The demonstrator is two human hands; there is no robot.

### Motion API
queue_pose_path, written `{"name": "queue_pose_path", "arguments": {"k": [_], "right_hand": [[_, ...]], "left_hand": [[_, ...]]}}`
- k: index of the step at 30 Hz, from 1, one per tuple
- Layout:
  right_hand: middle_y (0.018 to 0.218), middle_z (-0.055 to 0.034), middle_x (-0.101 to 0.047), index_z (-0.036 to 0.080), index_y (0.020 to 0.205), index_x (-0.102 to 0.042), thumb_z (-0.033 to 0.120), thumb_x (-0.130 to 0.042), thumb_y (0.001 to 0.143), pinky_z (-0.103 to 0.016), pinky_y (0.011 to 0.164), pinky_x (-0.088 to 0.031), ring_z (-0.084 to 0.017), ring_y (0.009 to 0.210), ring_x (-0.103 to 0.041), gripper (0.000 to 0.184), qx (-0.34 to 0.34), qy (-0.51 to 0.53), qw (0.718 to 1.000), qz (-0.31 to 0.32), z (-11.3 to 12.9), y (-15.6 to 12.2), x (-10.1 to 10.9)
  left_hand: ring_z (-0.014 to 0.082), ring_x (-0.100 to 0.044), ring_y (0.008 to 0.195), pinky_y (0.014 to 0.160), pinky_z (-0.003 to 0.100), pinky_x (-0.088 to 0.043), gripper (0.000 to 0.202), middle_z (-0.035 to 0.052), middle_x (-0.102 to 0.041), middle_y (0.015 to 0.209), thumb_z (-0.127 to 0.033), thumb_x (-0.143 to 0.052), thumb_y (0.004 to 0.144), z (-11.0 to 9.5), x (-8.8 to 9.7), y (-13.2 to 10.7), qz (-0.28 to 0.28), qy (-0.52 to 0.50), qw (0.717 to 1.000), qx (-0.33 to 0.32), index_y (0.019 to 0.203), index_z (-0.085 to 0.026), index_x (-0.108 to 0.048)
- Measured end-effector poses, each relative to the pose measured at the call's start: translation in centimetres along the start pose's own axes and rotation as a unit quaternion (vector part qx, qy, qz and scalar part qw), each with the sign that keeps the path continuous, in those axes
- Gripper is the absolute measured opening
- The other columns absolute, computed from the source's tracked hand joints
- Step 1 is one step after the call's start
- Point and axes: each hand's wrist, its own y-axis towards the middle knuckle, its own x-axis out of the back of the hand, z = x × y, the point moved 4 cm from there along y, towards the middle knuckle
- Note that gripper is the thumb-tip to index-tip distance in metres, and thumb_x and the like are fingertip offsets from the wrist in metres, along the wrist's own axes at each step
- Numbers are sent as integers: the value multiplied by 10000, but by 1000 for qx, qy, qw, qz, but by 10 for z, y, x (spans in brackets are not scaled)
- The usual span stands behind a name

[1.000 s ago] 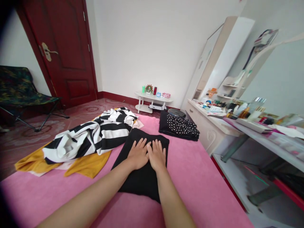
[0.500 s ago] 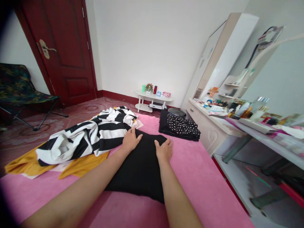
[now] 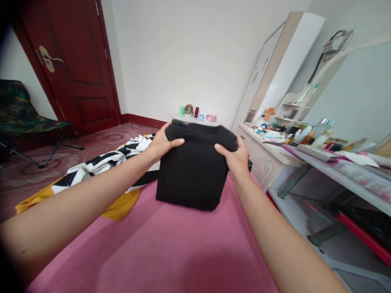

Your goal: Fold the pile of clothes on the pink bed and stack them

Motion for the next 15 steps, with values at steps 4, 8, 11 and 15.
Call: {"name": "queue_pose_path", "arguments": {"k": [4, 8, 11, 15], "right_hand": [[1091, -36, -657, 200, 1119, -583, 250, -801, 541, -408, 899, -485, -226, 995, -614, 619, 115, -82, 990, -12, 59, -8, 32], [1039, -56, -675, 199, 1002, -626, 129, -665, 603, -431, 915, -472, -244, 979, -622, 407, 71, -181, 976, 101, 30, -93, 54], [1171, -66, -641, 225, 949, -650, 49, -497, 582, -448, 973, -440, -249, 1110, -582, 435, 19, -194, 937, 290, -9, -174, 65], [1407, -14, -461, 292, 1149, -622, 22, -441, 591, -526, 1103, -254, -230, 1376, -282, 646, -14, -258, 883, 392, -16, -231, 84]], "left_hand": [[290, -440, 1248, 1073, 450, -303, 830, 75, -494, 1328, -175, -771, 607, -63, 9, -15, 47, 59, 977, -201, 1343, -176, -388], [235, -550, 1104, 988, 371, -410, 412, 68, -610, 1146, -83, -588, 707, -28, 5, -100, 174, 117, 968, -134, 1109, -179, -586], [219, -568, 1062, 953, 345, -439, 434, 52, -633, 1063, 10, -484, 624, 15, 3, -171, 333, 157, 928, -56, 961, -204, -654], [203, -464, 1238, 1035, 325, -373, 713, 13, -482, 1356, 64, -410, 542, 17, 22, -206, 402, 196, 893, -50, 1131, -274, -628]]}}
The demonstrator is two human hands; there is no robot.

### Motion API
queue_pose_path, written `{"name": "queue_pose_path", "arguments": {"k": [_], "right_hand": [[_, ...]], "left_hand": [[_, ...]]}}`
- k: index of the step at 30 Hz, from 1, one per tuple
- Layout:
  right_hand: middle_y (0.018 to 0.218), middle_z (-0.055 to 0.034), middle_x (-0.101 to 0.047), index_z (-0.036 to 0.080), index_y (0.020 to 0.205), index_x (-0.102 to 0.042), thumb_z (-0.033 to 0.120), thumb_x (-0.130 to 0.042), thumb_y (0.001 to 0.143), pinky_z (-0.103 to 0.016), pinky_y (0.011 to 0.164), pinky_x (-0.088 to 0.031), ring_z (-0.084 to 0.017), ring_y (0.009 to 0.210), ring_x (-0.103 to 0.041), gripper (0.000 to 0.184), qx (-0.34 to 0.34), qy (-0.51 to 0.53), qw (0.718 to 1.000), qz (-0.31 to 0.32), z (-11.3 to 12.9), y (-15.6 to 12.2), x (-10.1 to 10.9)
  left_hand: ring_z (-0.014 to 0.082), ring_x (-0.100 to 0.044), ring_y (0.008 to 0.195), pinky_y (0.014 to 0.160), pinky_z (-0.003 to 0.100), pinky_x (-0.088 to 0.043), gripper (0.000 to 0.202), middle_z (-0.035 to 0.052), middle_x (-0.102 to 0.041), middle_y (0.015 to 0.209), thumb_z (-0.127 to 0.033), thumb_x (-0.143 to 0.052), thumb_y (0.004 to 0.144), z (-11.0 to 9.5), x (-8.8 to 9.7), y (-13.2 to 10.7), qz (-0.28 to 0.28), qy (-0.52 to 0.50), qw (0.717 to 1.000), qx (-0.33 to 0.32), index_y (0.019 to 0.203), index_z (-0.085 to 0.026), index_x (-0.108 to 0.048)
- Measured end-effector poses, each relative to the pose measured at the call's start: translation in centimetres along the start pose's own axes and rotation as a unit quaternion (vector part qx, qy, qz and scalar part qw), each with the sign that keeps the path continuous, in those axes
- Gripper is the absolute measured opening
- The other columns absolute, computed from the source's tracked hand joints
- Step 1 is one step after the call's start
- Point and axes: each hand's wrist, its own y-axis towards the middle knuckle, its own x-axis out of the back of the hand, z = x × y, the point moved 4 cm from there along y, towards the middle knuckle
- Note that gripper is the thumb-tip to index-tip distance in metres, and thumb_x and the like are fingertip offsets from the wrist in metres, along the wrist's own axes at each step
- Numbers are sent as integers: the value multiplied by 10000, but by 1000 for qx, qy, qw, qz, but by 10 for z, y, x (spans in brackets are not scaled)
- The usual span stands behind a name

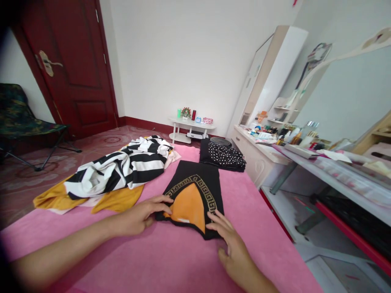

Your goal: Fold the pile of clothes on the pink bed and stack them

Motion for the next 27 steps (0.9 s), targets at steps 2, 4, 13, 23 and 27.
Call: {"name": "queue_pose_path", "arguments": {"k": [2, 4, 13, 23, 27], "right_hand": [[1322, -20, -550, 304, 1094, -660, 39, -486, 621, -568, 1097, -236, -257, 1329, -371, 570, 7, -18, 1000, 19, 12, -2, 11], [1176, -44, -652, 286, 976, -707, 107, -534, 700, -586, 1089, -235, -271, 1174, -546, 372, 12, -25, 999, -21, 27, 14, 36], [1312, -82, -555, 173, 1213, -584, 263, -464, 850, -379, 1084, -303, -197, 1252, -453, 393, 40, -97, 944, -312, 48, 183, 83], [1541, 3, -202, 221, 1448, -303, 522, -196, 936, -407, 1135, -154, -203, 1416, -126, 603, -229, -150, 956, -103, -75, 204, -16], [1550, -5, -165, 248, 1461, -262, 578, -179, 915, -442, 1123, -178, -220, 1415, -125, 643, -251, -129, 953, -111, -73, 204, -11]], "left_hand": [[211, -497, 1213, 1017, 314, -388, 648, -8, -500, 1357, 44, -447, 587, -13, 16, -1, 48, 38, 998, 4, 1097, -297, -657], [198, -588, 1085, 956, 285, -429, 489, -7, -626, 1202, -16, -498, 663, -28, 35, 14, 73, 72, 995, 15, 1026, -279, -692], [211, -504, 1188, 1025, 356, -369, 407, 87, -562, 1286, -197, -403, 875, -29, 32, 171, -159, 200, 965, 62, 1255, -182, -548], [295, -142, 1407, 1099, 589, -132, 538, 0, -229, 1534, -462, -312, 899, 66, -45, 187, -86, 207, 958, 181, 1416, -315, -338], [263, -149, 1410, 1120, 540, -132, 574, -15, -232, 1533, -530, -277, 899, 71, -39, 187, -106, 172, 958, 201, 1438, -334, -275]]}}
